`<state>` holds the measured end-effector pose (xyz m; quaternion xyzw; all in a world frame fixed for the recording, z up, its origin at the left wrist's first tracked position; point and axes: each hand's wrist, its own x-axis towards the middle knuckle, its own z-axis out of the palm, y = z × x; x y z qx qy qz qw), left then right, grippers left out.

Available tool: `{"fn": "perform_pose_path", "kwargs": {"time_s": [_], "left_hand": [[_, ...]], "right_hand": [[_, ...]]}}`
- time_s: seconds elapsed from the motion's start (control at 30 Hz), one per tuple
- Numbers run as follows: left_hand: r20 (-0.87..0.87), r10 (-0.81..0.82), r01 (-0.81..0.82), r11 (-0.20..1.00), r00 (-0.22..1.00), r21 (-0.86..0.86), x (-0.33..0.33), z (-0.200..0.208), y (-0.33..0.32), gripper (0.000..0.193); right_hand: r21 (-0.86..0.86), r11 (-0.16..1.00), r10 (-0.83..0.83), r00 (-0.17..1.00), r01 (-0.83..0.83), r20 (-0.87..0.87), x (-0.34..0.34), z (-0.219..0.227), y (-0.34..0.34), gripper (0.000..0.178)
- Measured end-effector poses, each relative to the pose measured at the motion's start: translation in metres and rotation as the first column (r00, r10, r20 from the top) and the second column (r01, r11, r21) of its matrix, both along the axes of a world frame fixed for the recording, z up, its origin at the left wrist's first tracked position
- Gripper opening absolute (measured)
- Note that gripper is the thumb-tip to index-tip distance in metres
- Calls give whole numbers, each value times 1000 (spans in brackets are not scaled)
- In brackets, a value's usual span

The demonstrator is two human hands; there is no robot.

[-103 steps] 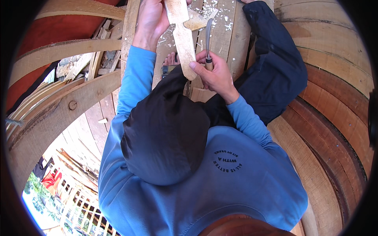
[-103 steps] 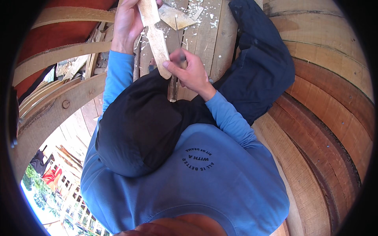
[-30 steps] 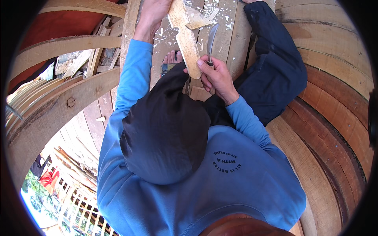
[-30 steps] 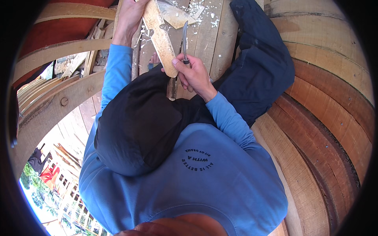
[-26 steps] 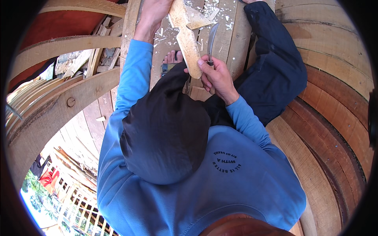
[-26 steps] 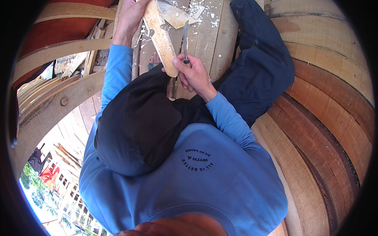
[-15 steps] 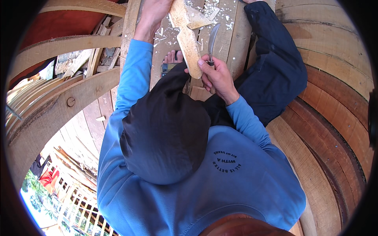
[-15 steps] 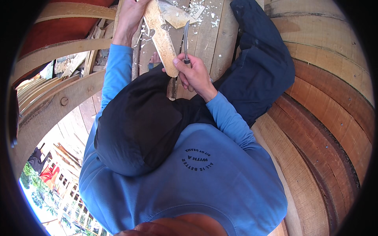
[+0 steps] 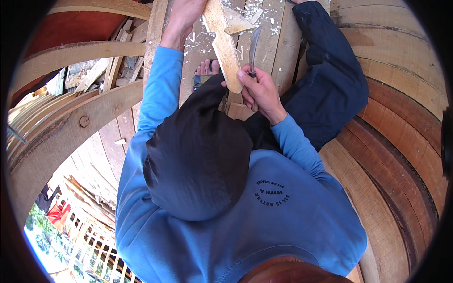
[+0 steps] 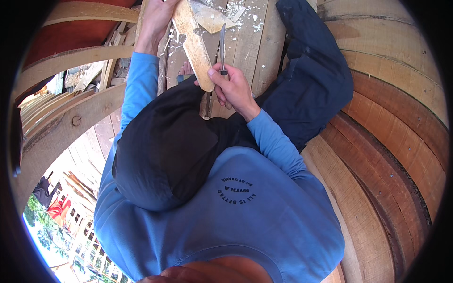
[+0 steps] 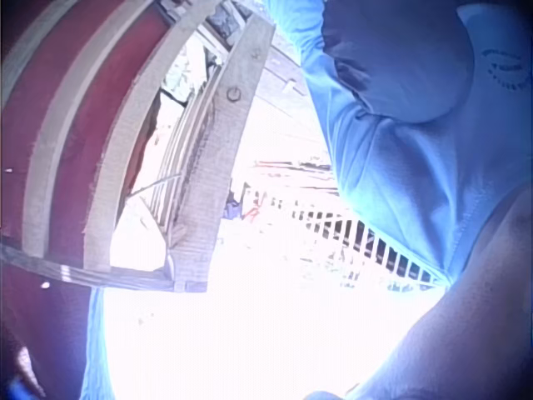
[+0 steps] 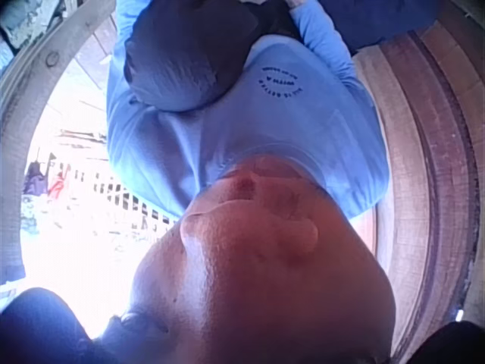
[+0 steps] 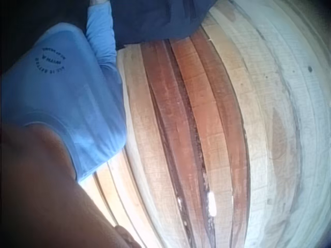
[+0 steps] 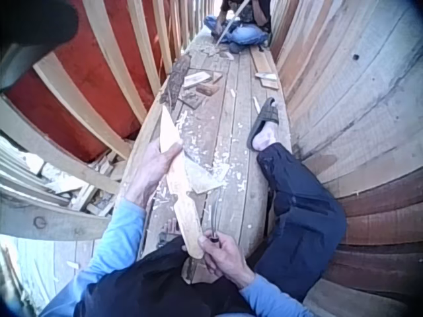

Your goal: The person carves a piece of wood using a small knife, shaving off thin layers to shape the object while sitting on a wooden floor.

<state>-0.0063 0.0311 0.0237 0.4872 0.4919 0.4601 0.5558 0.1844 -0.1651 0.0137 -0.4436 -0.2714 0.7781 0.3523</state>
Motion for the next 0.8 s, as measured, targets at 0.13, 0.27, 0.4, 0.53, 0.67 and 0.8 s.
{"fn": "perform_pose_path", "kwargs": {"time_s": [0.13, 0.27, 0.4, 0.53, 0.67, 0.8], "left_hand": [[-11, -6, 6, 1000, 1000, -10, -3, -5, 3, 32], [76, 0, 3, 999, 997, -40, 0, 0, 0, 32], [106, 7, 1, 997, 994, -78, 0, 0, -1, 33], [105, 5, 4, 996, 994, -90, 0, 3, -2, 32], [137, -6, 18, 996, 990, -84, 3, -2, 1, 32], [108, 7, 3, 995, 994, -95, 0, 2, -1, 32]], "right_hand": [[16, 1000, -7, 1000, 7, 7, 0, 2, 0, 22], [37, 999, -9, 1000, 8, 23, 0, 3, -1, 22], [40, 999, -12, 1000, 11, 18, 0, 4, -1, 22], [42, 999, 5, 1000, -6, 22, 1, 3, -1, 22], [44, 999, 14, 999, -16, 47, 2, -2, -3, 22], [25, 999, 23, 998, -24, 65, 0, 0, -3, 22]]}}
